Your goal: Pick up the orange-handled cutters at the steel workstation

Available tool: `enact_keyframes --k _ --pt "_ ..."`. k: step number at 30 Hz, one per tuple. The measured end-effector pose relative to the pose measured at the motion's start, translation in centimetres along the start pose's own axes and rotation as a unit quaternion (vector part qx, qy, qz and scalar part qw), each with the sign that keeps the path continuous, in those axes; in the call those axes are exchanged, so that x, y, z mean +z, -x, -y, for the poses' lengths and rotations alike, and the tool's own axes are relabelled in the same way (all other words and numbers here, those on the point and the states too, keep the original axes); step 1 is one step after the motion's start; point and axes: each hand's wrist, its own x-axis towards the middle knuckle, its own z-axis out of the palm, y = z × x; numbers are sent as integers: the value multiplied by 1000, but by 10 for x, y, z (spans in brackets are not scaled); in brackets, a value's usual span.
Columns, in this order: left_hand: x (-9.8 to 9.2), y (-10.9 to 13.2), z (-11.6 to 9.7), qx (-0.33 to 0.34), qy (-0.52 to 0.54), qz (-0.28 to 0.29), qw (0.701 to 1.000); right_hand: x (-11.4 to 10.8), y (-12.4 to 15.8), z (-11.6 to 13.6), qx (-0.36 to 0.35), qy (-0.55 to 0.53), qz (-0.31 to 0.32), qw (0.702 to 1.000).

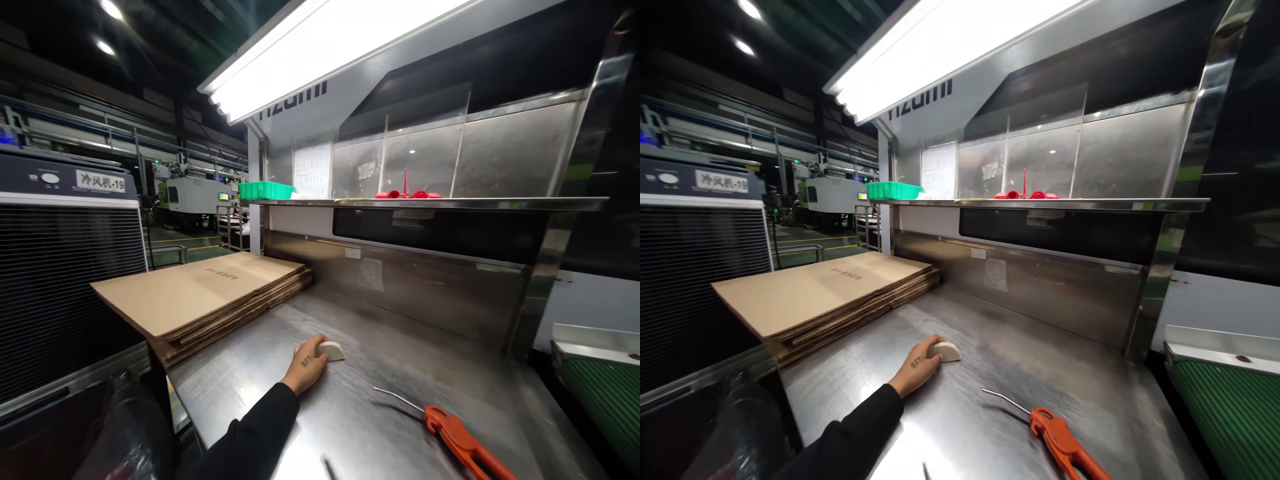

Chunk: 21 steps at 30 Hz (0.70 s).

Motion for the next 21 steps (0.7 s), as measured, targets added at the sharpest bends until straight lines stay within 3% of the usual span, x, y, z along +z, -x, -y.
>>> enact_keyframes --k 5,9,13,16,21 --pt "-1 0 -2 10 6 -6 1000 6 -2 0 2 41 -6 999" --pt "-1 -2 0 12 20 2 1000 20 14 26 44 90 3 995" --pt "1 -5 4 8 29 14 999 26 29 57 83 205 0 975" --pt "1 -4 4 7 27 13 1000 28 32 73 34 254 -8 967" --pt "1 -4 3 14 20 7 1000 41 38 99 -89 221 -19 971"
